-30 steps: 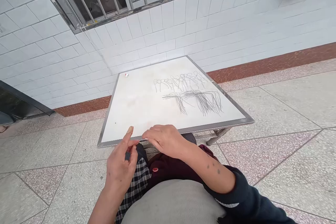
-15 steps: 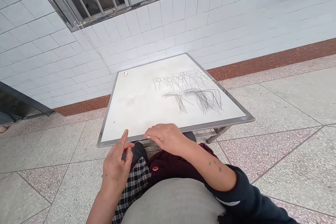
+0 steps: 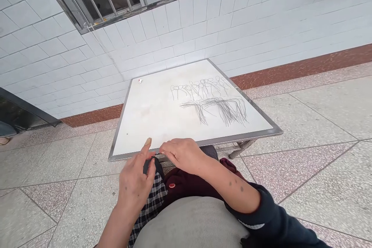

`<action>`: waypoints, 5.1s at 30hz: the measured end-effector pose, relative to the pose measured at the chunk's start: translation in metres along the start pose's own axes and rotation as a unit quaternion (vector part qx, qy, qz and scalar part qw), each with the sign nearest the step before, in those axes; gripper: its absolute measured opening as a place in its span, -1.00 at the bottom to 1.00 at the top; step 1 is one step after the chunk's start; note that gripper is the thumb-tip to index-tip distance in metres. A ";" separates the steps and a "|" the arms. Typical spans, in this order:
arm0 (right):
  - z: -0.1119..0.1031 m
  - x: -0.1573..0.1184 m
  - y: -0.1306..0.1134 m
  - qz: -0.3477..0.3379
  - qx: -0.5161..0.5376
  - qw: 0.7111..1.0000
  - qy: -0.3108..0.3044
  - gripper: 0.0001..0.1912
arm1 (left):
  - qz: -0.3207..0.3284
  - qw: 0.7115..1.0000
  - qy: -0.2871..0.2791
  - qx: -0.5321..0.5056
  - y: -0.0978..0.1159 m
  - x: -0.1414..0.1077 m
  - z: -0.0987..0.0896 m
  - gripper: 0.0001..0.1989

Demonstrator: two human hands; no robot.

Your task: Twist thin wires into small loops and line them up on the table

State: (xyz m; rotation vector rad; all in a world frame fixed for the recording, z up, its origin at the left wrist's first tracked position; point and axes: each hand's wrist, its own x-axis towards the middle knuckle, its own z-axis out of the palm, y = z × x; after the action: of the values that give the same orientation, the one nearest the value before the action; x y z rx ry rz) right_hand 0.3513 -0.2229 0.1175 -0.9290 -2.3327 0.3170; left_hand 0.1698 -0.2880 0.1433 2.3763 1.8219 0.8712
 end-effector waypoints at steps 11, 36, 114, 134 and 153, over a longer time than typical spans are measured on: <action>0.004 -0.001 -0.010 -0.014 0.049 0.999 -0.014 -0.77 | -0.008 0.999 0.022 -0.047 -0.002 -0.007 0.014 -0.45; -0.008 0.008 0.005 0.010 0.046 0.999 -0.002 -0.75 | -0.213 0.969 0.067 -0.110 -0.026 0.002 -0.035 -0.56; -0.002 -0.004 -0.005 -0.089 0.114 0.989 -0.022 -0.71 | -0.342 0.622 -0.158 -0.687 0.005 0.007 0.002 -0.37; 0.009 0.000 0.022 0.014 0.014 0.996 0.092 -0.77 | -0.340 0.674 -0.130 -0.643 -0.016 -0.003 -0.005 -0.34; -0.013 0.010 -0.001 0.058 0.131 0.986 0.081 -0.78 | -0.141 0.944 -0.071 -0.290 0.001 0.043 -0.011 -0.54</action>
State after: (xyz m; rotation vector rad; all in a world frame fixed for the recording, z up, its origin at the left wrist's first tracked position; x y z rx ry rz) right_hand 0.3529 -0.2161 0.1326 -0.9241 -2.0348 0.5613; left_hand 0.1727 -0.2531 0.1706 1.7240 1.5218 0.9947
